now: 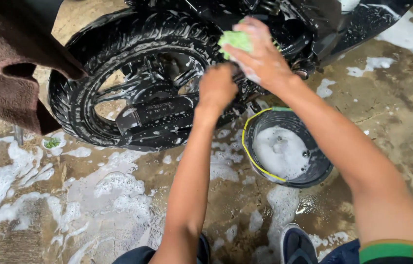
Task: Washing and detailing a motorcycle using a sponge, detailing brush, and soapy water from a bucket.
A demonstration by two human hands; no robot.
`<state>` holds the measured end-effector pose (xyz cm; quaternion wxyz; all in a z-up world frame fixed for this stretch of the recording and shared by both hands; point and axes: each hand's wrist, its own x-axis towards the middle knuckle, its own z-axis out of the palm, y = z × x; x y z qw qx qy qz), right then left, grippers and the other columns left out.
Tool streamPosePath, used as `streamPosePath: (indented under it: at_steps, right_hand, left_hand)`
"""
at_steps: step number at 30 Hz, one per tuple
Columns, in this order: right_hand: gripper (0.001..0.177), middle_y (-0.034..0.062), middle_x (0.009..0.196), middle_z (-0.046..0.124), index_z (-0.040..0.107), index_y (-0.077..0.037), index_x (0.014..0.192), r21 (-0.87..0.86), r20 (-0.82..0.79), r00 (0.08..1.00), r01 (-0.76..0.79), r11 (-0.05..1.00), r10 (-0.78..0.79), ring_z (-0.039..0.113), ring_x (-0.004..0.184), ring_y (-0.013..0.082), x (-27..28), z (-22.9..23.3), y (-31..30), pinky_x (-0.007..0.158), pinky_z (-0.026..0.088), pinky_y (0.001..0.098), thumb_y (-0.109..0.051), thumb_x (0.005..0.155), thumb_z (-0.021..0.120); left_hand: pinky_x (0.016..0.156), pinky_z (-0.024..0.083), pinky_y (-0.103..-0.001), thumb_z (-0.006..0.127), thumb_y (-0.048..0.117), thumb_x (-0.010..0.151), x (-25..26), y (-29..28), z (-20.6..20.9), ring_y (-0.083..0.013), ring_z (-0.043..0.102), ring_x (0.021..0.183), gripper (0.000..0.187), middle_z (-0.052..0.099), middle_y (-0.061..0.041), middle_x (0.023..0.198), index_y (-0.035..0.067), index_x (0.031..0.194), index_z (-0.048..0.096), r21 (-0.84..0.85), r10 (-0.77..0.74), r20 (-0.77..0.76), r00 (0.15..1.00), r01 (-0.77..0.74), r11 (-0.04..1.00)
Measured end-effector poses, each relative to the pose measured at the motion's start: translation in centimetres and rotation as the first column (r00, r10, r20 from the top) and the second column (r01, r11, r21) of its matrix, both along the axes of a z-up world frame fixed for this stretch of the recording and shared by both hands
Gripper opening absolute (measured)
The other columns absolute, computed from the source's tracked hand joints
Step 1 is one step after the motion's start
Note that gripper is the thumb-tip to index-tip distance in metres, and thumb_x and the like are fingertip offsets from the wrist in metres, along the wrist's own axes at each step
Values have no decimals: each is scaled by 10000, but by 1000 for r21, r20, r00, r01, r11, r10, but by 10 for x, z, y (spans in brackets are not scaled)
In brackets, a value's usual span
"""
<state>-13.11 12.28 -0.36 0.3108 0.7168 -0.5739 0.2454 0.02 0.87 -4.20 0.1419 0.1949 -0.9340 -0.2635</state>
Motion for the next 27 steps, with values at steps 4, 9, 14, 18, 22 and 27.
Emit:
streamPosePath:
  at_steps: [4,9,14,18,22,27]
  right_hand:
    - [387,116,1200,586,726,-146,1093,143,-297,913,332,932,-280,450,1195,346,-21,-49,-32,1043,280,493,-406,1059,442]
    - [376,144,1044,714,764,-92,813,35,-358,912,226,974,-199,619,1088,376,-12,-44,-16,1022,496,512,-350,973,542]
    - [145,22,947,743,800,-240,922,365,-388,809,576,732,-442,714,877,247,-82,-77,-53,703,587,403,-262,805,718]
    - [163,20,675,687,743,-273,690,171,-497,789,496,851,-361,684,642,226,-65,-100,-99,531,534,385,-222,804,640]
    - [271,212,1066,720,780,-66,999,538,-469,548,799,269,-693,686,900,413,-81,-138,-148,593,507,558,-149,908,538]
    - [527,-49,1718,234,476,-219,1548,583,-710,454,808,-88,-538,337,1513,258,-50,-82,-161,900,513,539,-253,1022,457]
  left_hand:
    - [837,574,-554,581,200,819,-17,-36,-35,-446,704,997,319,750,-210,1030,60,1042,760,-95,127,124,984,-116,989]
    - [993,446,-543,488,288,887,-18,-6,-42,-453,692,1118,462,736,-235,1120,-9,1204,644,-61,58,276,959,-43,997]
    - [1046,394,-543,462,238,934,-6,3,-20,-471,621,1184,435,684,-262,1197,-51,1224,608,9,77,140,987,-79,997]
    - [1083,360,-546,445,256,935,-16,0,-35,-456,588,1240,461,664,-240,1251,-34,1264,585,45,80,157,984,-88,995]
    - [1107,344,-529,525,244,914,-21,-1,-40,-427,585,1250,469,669,-224,1260,-53,1268,604,38,103,183,978,-112,993]
    - [1057,365,-526,527,267,898,-20,-2,-38,-415,603,1217,479,677,-213,1235,-36,1256,623,-28,120,187,975,-117,993]
